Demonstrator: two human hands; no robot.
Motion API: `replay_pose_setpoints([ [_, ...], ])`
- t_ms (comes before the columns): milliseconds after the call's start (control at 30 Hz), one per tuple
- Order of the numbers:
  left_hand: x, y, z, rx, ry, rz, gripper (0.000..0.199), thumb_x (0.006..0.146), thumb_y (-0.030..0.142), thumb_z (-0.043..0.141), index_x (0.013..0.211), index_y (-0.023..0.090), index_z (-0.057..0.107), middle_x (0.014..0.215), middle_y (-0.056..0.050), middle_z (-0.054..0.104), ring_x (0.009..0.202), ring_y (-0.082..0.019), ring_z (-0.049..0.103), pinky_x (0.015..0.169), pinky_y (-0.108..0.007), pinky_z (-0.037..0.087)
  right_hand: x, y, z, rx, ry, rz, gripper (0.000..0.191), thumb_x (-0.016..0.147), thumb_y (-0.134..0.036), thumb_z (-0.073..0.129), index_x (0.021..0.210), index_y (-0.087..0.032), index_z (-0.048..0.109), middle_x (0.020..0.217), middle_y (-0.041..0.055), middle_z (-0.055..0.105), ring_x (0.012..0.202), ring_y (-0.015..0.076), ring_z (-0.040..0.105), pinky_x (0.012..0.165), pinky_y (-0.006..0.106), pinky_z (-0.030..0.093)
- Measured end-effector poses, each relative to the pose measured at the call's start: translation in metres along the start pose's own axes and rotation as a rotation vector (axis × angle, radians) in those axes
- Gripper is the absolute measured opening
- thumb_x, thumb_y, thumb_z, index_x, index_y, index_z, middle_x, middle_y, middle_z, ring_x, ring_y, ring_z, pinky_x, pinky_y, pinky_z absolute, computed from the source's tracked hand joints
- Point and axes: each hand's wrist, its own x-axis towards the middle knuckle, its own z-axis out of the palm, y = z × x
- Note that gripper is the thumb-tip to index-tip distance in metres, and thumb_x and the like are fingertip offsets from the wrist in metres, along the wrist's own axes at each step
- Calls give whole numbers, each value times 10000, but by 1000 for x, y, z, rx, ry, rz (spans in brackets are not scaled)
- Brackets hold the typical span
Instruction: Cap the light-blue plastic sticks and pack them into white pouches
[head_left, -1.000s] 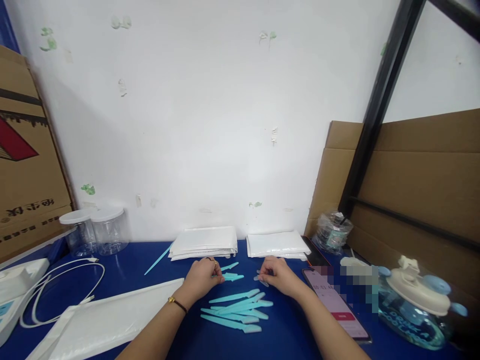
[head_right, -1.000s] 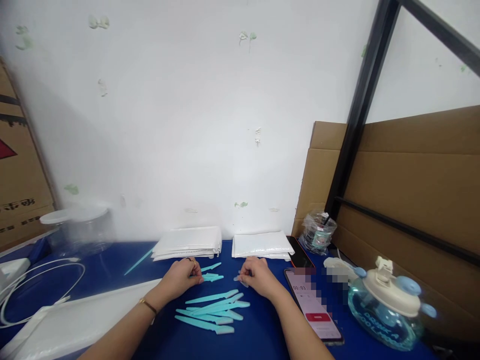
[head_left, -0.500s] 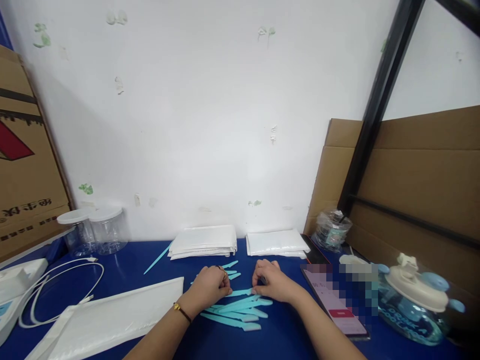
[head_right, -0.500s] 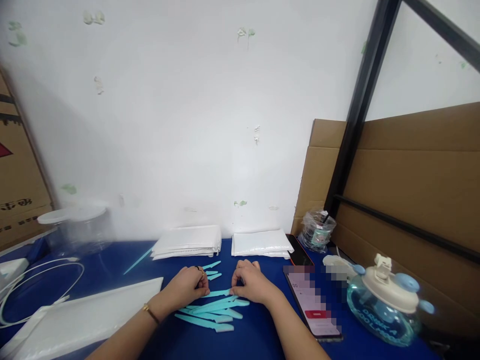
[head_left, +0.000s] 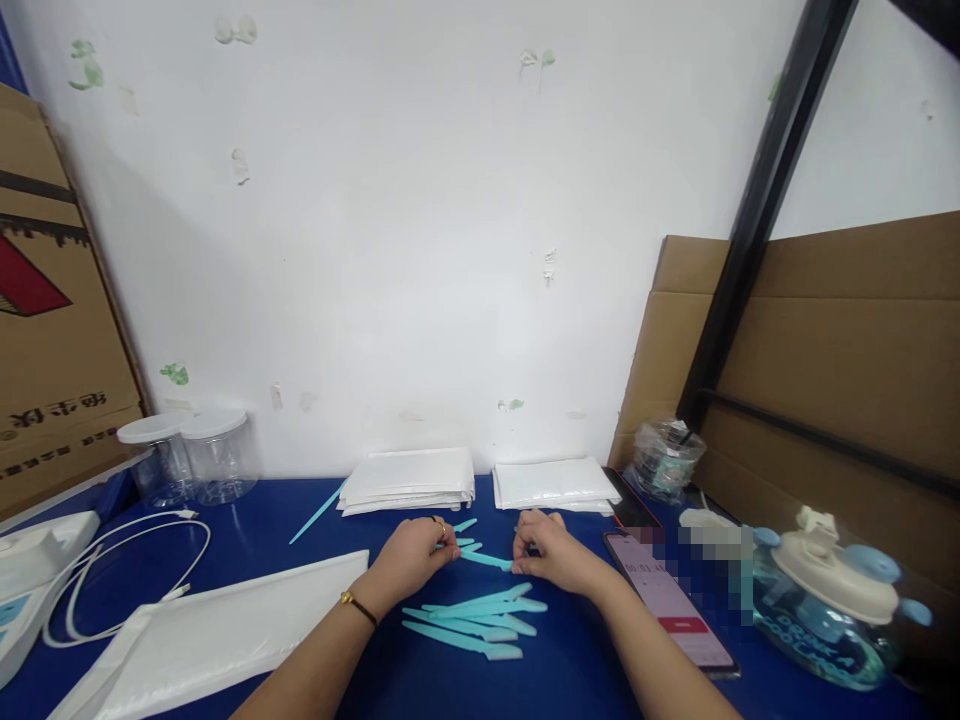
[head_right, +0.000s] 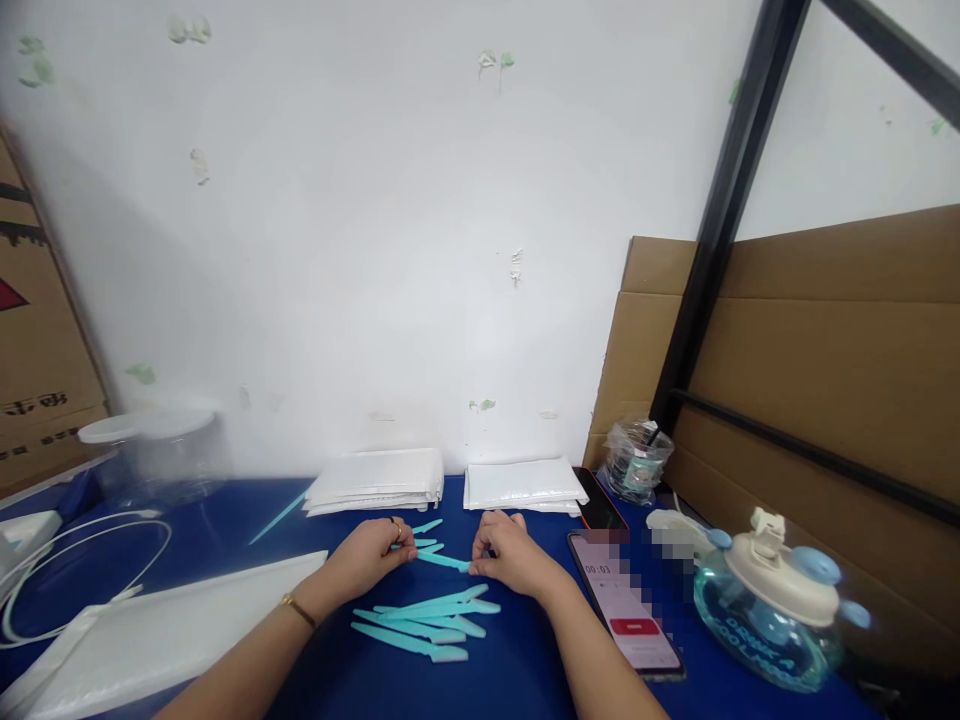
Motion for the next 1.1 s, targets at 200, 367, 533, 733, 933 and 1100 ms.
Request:
replay_pose_setpoints([
  [200,-2,-17,-8,43,-5,-154,226,822,379,488,787,228,653,831,4,656,770,-162,577,636,-230,338,-3,19,-7,0,93,145,111,701,-292,720,730,-204,660,857,4,597,917,209,531,849,345,296],
  [367,-5,-16,-6,59,69,-160,175,737,341,610,886,252,635,903,10,644,891,-181,566,725,-242,355,-12,6,-11,59,58,60,152,704,-325,724,806,-231,662,905,-8,582,908,190,527,874,338,291],
  [533,-9,5,-4,-24,26,-64,190,748,402,609,866,257,643,921,14,627,925,-173,544,776,-244,364,-12,-8,-3,15,-113,-3,170,672,-319,756,779,-234,655,905,-17,557,923,191,509,873,350,280],
  [733,-10,26,5,-22,-99,-9,199,781,431,566,816,257,657,892,7,670,898,-195,561,788,-273,360,-7,-16,2,8,-88,-34,69,761,-264,677,758,-210,634,889,-12,563,903,176,513,850,323,293],
  [933,-2,5,3,54,-41,-84,171,767,375,578,791,239,678,852,-11,679,849,-193,578,713,-251,364,-6,-2,-2,-22,27,-16,56,761,-178,652,714,-199,629,876,2,587,924,183,521,836,315,303],
  [1100,-4,-10,-5,69,11,-148,174,747,364,596,869,263,667,903,8,662,899,-190,565,725,-248,359,-12,7,-13,17,103,106,68,729,-257,692,759,-213,650,891,9,590,899,192,537,870,343,316],
])
